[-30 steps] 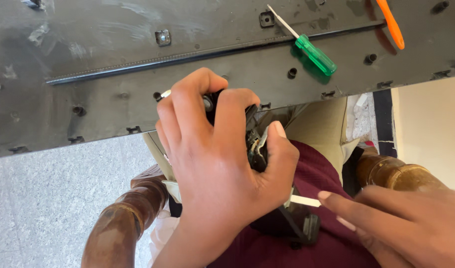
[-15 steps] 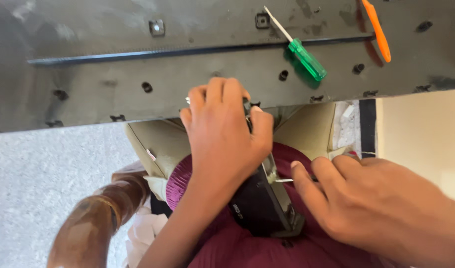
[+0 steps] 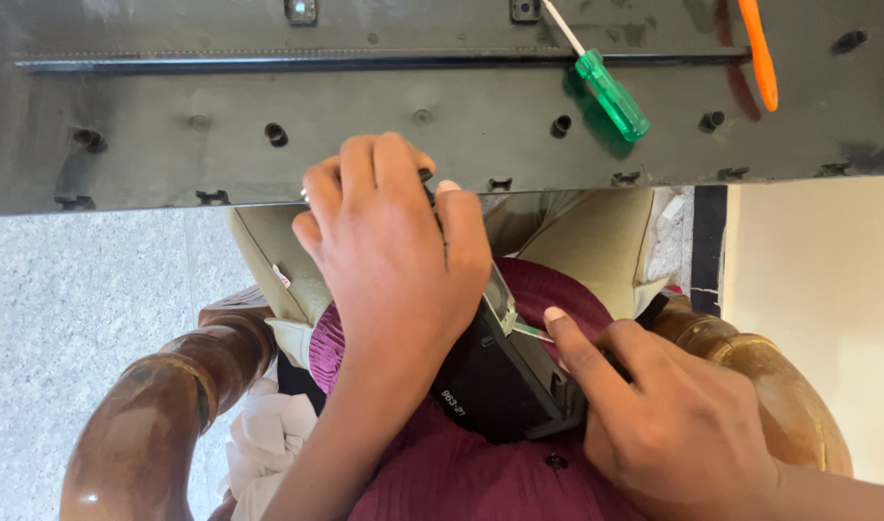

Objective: The person disassembles a small black electronic component using a screwdriver and a toothbrush. They remove screws, open the casing, and manipulate internal parts before reassembling the component.

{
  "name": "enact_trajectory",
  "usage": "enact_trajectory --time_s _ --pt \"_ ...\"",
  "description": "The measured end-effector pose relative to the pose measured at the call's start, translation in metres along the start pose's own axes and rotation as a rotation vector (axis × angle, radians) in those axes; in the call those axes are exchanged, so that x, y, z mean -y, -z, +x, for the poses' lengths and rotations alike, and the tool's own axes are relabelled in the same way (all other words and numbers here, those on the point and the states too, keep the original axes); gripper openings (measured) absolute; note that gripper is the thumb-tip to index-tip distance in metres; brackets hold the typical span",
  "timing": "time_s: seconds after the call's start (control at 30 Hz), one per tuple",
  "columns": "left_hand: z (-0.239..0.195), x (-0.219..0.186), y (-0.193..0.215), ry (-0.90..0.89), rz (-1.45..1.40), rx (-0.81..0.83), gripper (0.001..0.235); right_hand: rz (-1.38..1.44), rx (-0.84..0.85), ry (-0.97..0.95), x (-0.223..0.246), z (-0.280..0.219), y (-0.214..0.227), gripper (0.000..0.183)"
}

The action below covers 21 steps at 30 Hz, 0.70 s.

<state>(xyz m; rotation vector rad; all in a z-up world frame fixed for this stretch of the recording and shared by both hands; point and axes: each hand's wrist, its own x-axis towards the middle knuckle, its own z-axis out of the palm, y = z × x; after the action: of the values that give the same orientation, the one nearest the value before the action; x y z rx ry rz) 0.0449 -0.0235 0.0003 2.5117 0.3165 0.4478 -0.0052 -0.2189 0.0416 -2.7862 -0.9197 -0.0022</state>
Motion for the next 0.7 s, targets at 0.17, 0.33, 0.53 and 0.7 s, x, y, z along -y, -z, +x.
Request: enact_trajectory --time_s 0.17,0.33,0.53,0.7 --pt "-0.003 0.001 0.001 0.02 -0.011 0.001 0.019 0.157 -0.033 -0.114 0.003 -0.002 -0.005 0.044" --pt "-0.005 0.0 0.01 0.065 0.001 0.02 0.02 0.253 -0.021 -0.216 0.01 -0.003 -0.008 0.047" --pt "-0.008 -0.019 0.022 -0.084 0.006 -0.001 0.024 -0.004 0.178 0.104 -0.023 0.0 0.026 0.053" --pt "-0.018 -0.027 0.014 -0.174 -0.004 0.011 0.024 -0.037 0.395 0.358 -0.047 0.01 0.034 0.054"
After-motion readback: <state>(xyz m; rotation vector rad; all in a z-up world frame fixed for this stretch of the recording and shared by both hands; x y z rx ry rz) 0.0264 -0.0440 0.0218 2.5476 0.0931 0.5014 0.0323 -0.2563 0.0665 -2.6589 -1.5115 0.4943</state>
